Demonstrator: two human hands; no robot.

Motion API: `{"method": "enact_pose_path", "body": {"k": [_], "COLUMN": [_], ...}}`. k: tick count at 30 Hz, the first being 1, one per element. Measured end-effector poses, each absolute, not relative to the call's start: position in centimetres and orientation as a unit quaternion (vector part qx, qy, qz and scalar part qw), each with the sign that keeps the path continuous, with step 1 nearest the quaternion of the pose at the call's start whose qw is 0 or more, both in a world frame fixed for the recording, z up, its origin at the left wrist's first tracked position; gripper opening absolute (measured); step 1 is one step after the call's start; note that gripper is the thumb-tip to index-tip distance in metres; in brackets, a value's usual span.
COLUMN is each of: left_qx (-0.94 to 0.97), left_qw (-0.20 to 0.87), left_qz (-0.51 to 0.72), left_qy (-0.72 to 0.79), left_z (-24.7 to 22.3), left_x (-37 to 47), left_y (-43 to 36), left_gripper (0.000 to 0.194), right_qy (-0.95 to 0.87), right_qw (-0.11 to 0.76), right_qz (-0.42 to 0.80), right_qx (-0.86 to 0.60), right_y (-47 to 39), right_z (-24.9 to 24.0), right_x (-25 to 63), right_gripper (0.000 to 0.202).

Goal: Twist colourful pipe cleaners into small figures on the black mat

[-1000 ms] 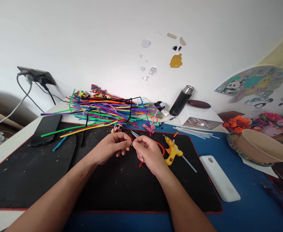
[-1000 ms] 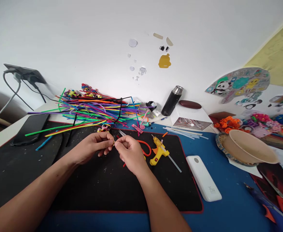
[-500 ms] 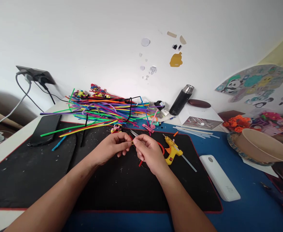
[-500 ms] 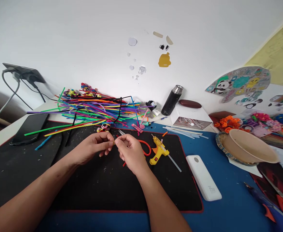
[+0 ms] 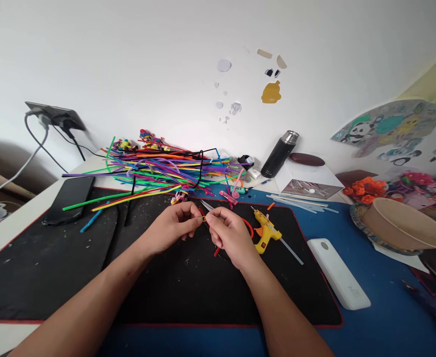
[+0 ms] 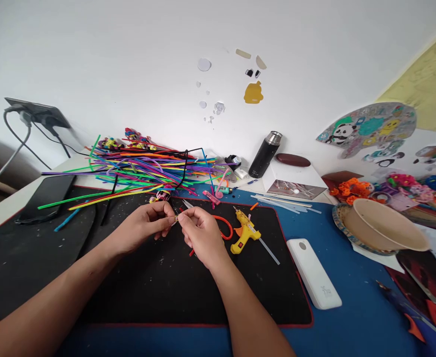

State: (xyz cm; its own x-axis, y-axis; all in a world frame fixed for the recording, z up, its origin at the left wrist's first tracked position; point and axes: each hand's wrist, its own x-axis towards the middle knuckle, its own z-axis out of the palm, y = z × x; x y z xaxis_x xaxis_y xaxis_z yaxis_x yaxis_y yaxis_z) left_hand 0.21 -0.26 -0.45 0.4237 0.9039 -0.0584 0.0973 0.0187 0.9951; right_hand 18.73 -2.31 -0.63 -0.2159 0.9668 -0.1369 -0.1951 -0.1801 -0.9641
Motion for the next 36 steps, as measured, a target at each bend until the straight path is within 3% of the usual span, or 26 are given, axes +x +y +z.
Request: {"method": "enact_pose_path", "body": {"k": [10, 16, 24, 36], "left_qx": [0.637, 0.644, 0.690, 0.725], "left_qw": [0.555, 0.514, 0.450, 0.381], "left_qz": [0.342, 0.403, 0.390, 0.392], "left_qy": [0.412, 0.398, 0.412, 0.419], "left_z": [-0.20, -0.05, -0.44, -0.71], "left_x": [0.46, 0.86, 0.76, 0.59], "left_y": [-0.47, -0.74, -0.92, -1.04], "left_gripper": [0.033, 0.035, 0.022, 0.019], "right_qy": [-0.444, -0.428, -0.434, -0.428], "right_qw": [0.456, 0.466, 0.461, 0.459], "right_qz": [0.633, 0.642, 0.644, 0.648], "right_qx": [-0.440, -0.433, -0.429, -0.432], "right_y": [-2.34, -2.29, -2.34, -2.37], "right_z": [-0.41, -0.38, -0.50, -0.38], "right_x": [18.64, 18.69, 18.62, 18.65], "right_gripper": [0.028, 0.028, 0.028, 0.027]}}
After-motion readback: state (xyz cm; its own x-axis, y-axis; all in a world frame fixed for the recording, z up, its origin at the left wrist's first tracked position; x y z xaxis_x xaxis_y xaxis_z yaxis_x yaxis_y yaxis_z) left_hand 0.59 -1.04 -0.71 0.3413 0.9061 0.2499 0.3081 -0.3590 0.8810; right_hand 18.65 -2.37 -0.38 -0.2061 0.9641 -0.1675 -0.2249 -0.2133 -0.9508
